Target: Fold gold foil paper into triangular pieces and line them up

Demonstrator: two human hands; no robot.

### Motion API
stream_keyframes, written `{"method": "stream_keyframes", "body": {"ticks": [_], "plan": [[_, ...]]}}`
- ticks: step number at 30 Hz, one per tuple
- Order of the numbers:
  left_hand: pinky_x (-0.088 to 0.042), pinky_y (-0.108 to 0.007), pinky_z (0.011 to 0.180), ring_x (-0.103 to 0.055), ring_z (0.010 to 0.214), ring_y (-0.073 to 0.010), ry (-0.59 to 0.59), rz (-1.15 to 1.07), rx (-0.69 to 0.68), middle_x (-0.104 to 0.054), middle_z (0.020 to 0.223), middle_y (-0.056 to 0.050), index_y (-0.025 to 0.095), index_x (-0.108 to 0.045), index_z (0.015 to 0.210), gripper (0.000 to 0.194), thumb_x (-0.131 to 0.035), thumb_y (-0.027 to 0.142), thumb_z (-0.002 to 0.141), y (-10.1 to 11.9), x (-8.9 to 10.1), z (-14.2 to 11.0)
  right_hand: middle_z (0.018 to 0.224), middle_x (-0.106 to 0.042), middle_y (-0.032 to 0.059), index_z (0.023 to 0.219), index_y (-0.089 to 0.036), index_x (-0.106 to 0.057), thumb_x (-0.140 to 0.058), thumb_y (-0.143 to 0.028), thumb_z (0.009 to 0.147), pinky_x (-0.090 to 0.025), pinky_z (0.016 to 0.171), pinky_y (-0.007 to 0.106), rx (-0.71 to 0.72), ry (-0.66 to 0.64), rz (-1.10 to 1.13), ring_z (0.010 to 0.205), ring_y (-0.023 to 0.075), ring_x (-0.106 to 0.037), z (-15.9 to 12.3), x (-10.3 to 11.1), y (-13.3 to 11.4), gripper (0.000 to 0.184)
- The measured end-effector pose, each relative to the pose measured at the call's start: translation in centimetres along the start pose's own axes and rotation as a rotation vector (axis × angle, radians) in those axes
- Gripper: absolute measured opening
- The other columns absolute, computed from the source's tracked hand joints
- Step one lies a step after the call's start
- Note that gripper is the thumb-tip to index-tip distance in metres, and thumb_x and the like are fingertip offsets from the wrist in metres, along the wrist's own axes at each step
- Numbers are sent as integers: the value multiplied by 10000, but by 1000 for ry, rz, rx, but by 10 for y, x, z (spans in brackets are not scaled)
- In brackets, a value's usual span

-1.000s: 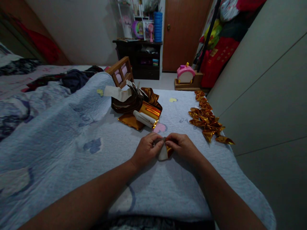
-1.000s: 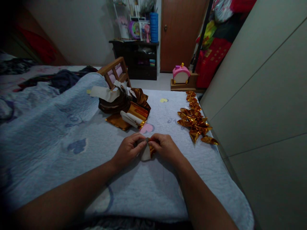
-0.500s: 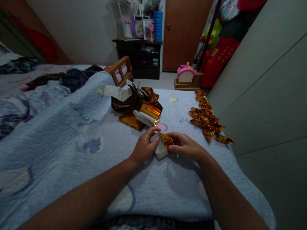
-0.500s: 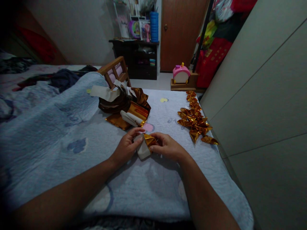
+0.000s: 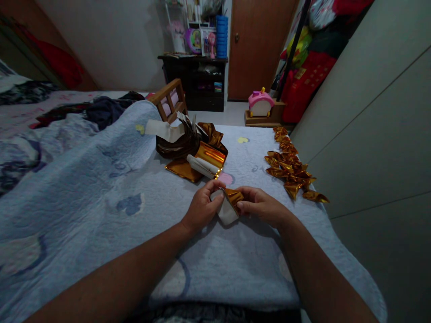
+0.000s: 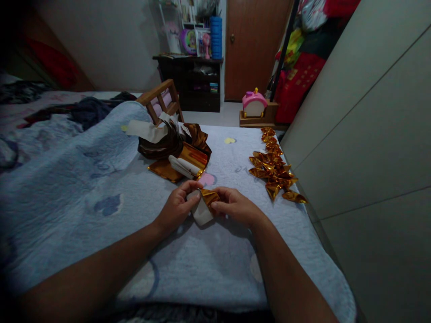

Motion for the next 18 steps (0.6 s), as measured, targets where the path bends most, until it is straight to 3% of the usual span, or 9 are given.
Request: {"method": "stream_keyframes", "body": {"ticks": [7, 12, 18], "plan": [[-458, -246, 638, -571, 718, -136, -39, -23, 11, -630, 846, -5, 187, -609, 985, 209, -624, 350, 856, 5, -4, -4, 722, -576, -34, 884, -168, -616, -707, -317, 773, -350, 560, 233, -19, 87, -52, 589, 88, -482, 1, 8, 3, 206], [-422, -243, 640, -525, 684, -128, -48, 73, -28, -576, 748, 13, 169, -630, 897, 189, -638, 354, 860, 7, -4, -1, 718, -581, -24, 856, -165, -626, -661, -259, 786, -360, 569, 243, -20, 112, -139, 602, 99, -493, 3, 10, 4, 122], [-413, -241, 640, -528, 702, -133, -96, 33, -23, -589, 768, 3, 160, -623, 900, 230, -636, 386, 861, 6, -7, -2, 730, -582, -18, 876, -169, -649, -675, -266, 797, -389, 601, 263, 6, 103, -165, 614, 109, -500, 4, 10, 2, 128]]}}
Point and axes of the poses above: each hand's wrist, its own z-axis towards the middle knuckle, its own x-axis out of the back of the hand, y = z × x, the point moved 9 cm from there along z, towards the middle knuckle
